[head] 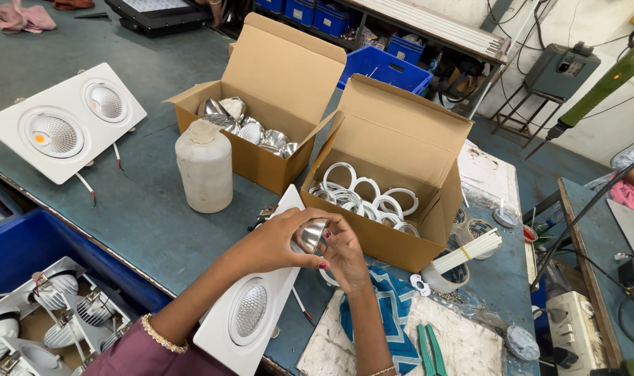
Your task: The person assembles a dual recessed light fixture by inserting a blue cloth into the housing, placing a metal reflector and a clear lens into each socket, and securing them with white plastic rings. The person uses a cloth to wipe the lens surfaces and places the completed unit into a blue bin.
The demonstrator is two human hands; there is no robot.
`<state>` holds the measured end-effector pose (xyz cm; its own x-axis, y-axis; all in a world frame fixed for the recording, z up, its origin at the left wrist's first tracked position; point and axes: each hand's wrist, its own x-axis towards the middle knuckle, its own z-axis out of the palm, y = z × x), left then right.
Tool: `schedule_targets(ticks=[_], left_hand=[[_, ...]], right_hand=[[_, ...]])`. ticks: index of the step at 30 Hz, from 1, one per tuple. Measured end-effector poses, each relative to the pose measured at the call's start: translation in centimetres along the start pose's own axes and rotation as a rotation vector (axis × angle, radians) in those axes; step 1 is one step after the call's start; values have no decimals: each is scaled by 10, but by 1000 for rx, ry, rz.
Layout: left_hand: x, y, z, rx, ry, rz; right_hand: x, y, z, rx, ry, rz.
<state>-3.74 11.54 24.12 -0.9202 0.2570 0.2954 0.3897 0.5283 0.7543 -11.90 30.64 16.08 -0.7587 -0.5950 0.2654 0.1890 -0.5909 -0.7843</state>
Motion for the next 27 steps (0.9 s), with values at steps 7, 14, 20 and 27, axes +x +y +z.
schedule_targets(ticks=[7,14,20,27], left_hand=[[3,-5,0,-452,57,-164],[9,-6,1,-516,125,-231],[13,-7,1,-517,138,-267],[17,-12,3,-461,131,-299]], right_hand=[[-4,-1,11,-39,-47,-22],[-5,-14,34,-279,-118,-73],[-6,-20,47,-359,-138,-51],[-3,-12,46,-508,-86,-78]])
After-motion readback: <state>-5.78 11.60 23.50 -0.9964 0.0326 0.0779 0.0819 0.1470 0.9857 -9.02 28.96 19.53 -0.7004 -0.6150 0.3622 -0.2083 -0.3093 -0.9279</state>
